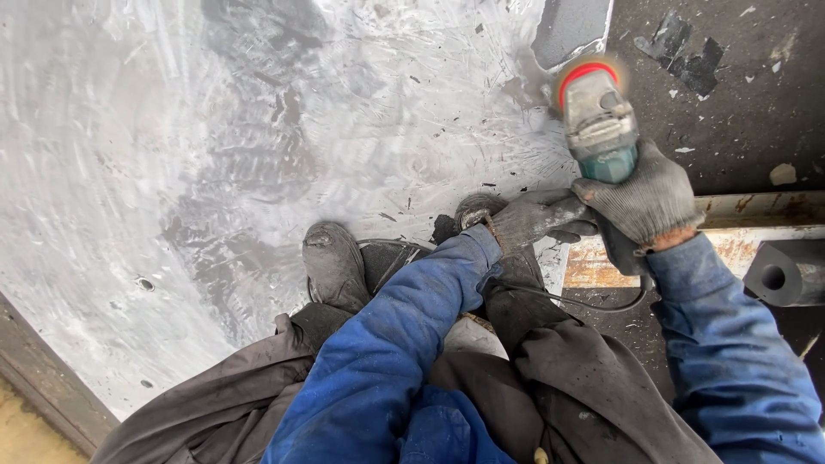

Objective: Using an angle grinder to clean and polish the surface of a large metal plate.

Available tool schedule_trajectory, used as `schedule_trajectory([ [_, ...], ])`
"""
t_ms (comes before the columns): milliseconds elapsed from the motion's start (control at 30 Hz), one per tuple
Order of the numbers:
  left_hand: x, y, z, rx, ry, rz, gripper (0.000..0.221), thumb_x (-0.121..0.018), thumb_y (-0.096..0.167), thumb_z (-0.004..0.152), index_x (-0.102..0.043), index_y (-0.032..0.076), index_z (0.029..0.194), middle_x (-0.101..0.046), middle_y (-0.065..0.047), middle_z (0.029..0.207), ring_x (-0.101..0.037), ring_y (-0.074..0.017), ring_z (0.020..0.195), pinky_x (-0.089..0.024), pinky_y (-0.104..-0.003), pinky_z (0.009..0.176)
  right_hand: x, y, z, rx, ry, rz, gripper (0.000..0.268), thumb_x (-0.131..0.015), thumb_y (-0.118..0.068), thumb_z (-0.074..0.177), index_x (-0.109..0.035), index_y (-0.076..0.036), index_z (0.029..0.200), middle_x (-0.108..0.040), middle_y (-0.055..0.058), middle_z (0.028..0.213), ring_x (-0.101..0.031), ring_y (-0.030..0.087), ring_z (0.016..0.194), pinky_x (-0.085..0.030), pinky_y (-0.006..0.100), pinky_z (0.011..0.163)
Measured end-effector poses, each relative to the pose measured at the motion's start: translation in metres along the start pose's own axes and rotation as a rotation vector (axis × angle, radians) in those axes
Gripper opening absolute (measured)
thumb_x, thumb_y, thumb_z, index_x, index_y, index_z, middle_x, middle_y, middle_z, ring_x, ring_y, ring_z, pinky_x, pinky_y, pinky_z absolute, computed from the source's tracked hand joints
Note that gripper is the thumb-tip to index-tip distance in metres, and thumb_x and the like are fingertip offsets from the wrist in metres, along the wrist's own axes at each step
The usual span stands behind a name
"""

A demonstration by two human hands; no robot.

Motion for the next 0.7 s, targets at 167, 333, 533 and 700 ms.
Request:
schedule_trajectory([
  [167, 0.005, -0.010, 0.006, -0.002, 0.019, -0.055, 0.055, -0.067, 0.037, 0.094, -0.060, 0.003, 0.137, -0.072, -0.018, 0.124, -0.073, -0.0285, 0.109, -0.061, -0.037, 0.090, -0.004, 0.009, 0.003, 0.126, 0.062, -0.058, 0.071, -0.088, -0.045, 0.071, -0.064, 0.004, 0.117, -0.072, 0.021, 0.096, -0.071, 0.034, 0.079, -0.058, 0.042, 0.071],
  [333, 0.010, -0.025, 0.013, -0.005, -0.012, -0.093, 0.048, -0.067, 0.023, 0.098, -0.058, 0.002, 0.139, -0.071, -0.017, 0.118, -0.074, -0.0272, 0.104, -0.063, -0.031, 0.084, -0.011, 0.025, 0.001, 0.090, 0.094, -0.023, 0.073, -0.091, -0.045, 0.071, -0.064, 0.006, 0.115, -0.072, 0.022, 0.094, -0.070, 0.032, 0.077, -0.058, 0.040, 0.068],
  [533, 0.022, -0.031, 0.022, -0.124, 0.007, -0.202, 0.043, -0.065, 0.022, 0.100, -0.057, 0.005, 0.139, -0.070, -0.021, 0.126, -0.072, -0.0332, 0.109, -0.064, -0.042, 0.093, -0.008, 0.003, 0.020, 0.109, 0.021, -0.117, 0.071, -0.087, -0.050, 0.077, -0.061, 0.002, 0.118, -0.073, 0.021, 0.100, -0.073, 0.035, 0.083, -0.061, 0.043, 0.073],
  [700, 0.007, -0.007, 0.001, -0.047, -0.009, -0.032, 0.066, -0.072, 0.048, 0.086, -0.061, 0.006, 0.137, -0.076, -0.018, 0.115, -0.075, -0.0277, 0.105, -0.063, -0.040, 0.091, -0.009, 0.005, 0.012, 0.070, -0.014, -0.028, 0.078, -0.090, -0.047, 0.070, -0.059, 0.002, 0.123, -0.072, 0.022, 0.104, -0.072, 0.035, 0.089, -0.060, 0.043, 0.079],
])
Point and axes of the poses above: each hand's wrist, its own z-axis towards the middle knuckle, its own x-axis out of the back of the hand, y = z × x, the point moved 6 cm from there along z, towards the middle knuckle
